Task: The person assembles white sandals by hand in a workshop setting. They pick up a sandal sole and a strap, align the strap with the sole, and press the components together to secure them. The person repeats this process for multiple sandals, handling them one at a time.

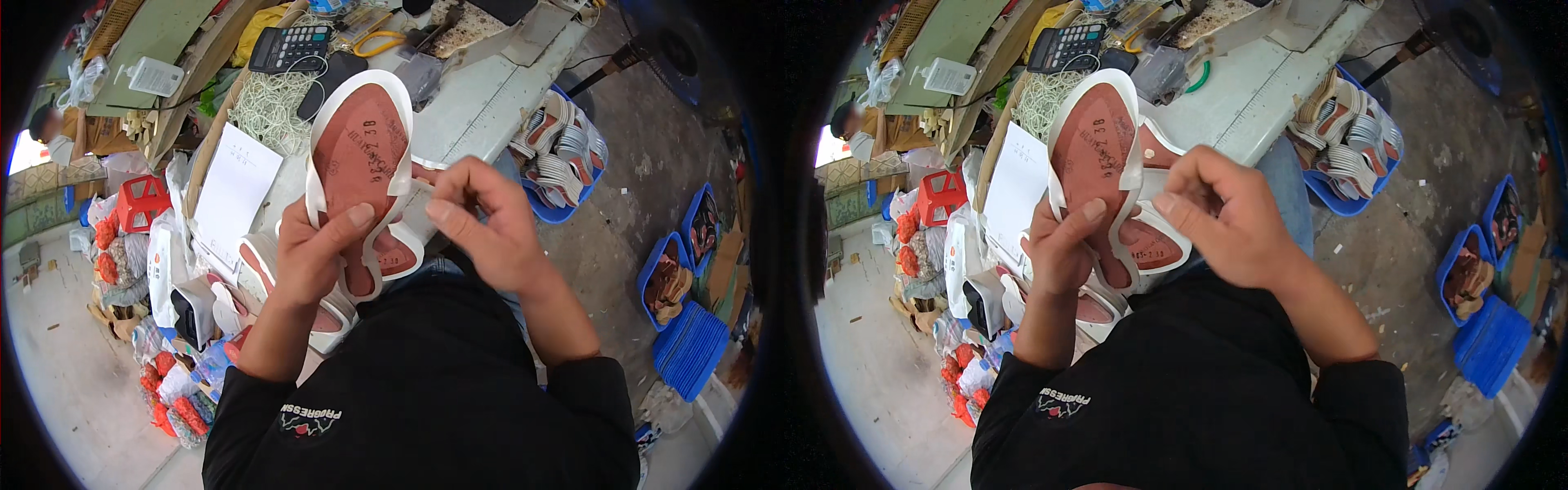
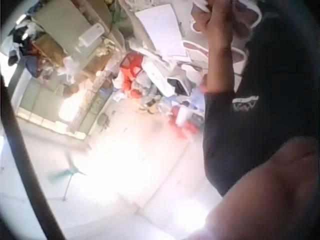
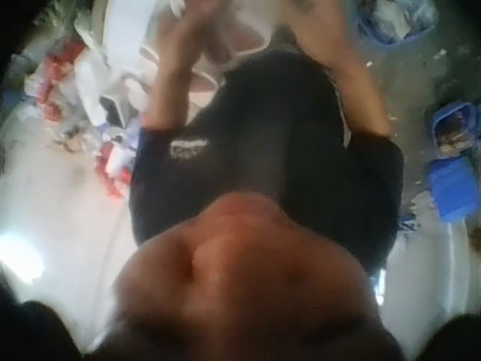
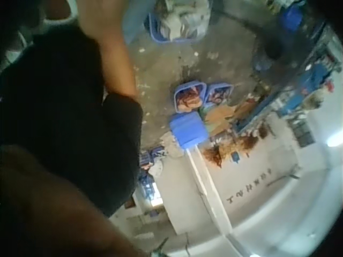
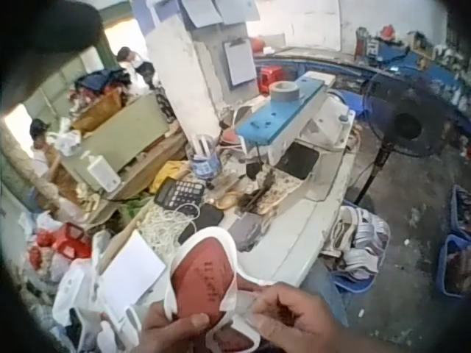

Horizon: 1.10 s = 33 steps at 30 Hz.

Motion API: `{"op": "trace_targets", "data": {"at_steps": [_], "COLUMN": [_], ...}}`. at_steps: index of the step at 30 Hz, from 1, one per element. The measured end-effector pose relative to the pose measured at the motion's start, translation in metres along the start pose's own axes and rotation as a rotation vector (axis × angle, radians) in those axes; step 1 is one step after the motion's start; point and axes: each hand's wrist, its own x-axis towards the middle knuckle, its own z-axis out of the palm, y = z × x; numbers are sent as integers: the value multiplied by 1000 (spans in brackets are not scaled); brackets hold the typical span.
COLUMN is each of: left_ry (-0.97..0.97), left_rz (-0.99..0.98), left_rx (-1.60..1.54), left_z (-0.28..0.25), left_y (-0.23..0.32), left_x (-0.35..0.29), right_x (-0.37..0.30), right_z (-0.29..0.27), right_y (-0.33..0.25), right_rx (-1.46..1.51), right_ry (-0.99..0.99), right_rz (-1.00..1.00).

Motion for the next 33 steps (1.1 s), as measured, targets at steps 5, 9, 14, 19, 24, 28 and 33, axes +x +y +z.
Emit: {"op": "trace_targets", "data": {"at_steps": [5, 9, 14, 19, 24, 28, 33], "left_ry": [-102, -288, -148, -225, -350, -408, -354], "left_rz": [-49, -222, 26, 307, 226, 100, 171], "left_rx": [-14, 373, 716, 628, 558, 517, 536], "left_z": [5, -28, -30, -38, -47, -42, -59], "left_y": [-6, 24, 40, 34, 48, 67, 65], "left_x": [7, 23, 68, 121, 176, 176, 179], "right_x": [13, 18, 27, 39, 60, 57, 75], "right_z": [14, -22, -43, -39, -45, -35, -21], "right_y": [32, 33, 45, 45, 44, 31, 36], "right_rx": [427, 470, 317, 442, 339, 286, 251], "right_ry": [-31, -65, 38, 248, 322, 312, 393], "right_rz": [81, 242, 240, 121, 29, 36, -67]}}
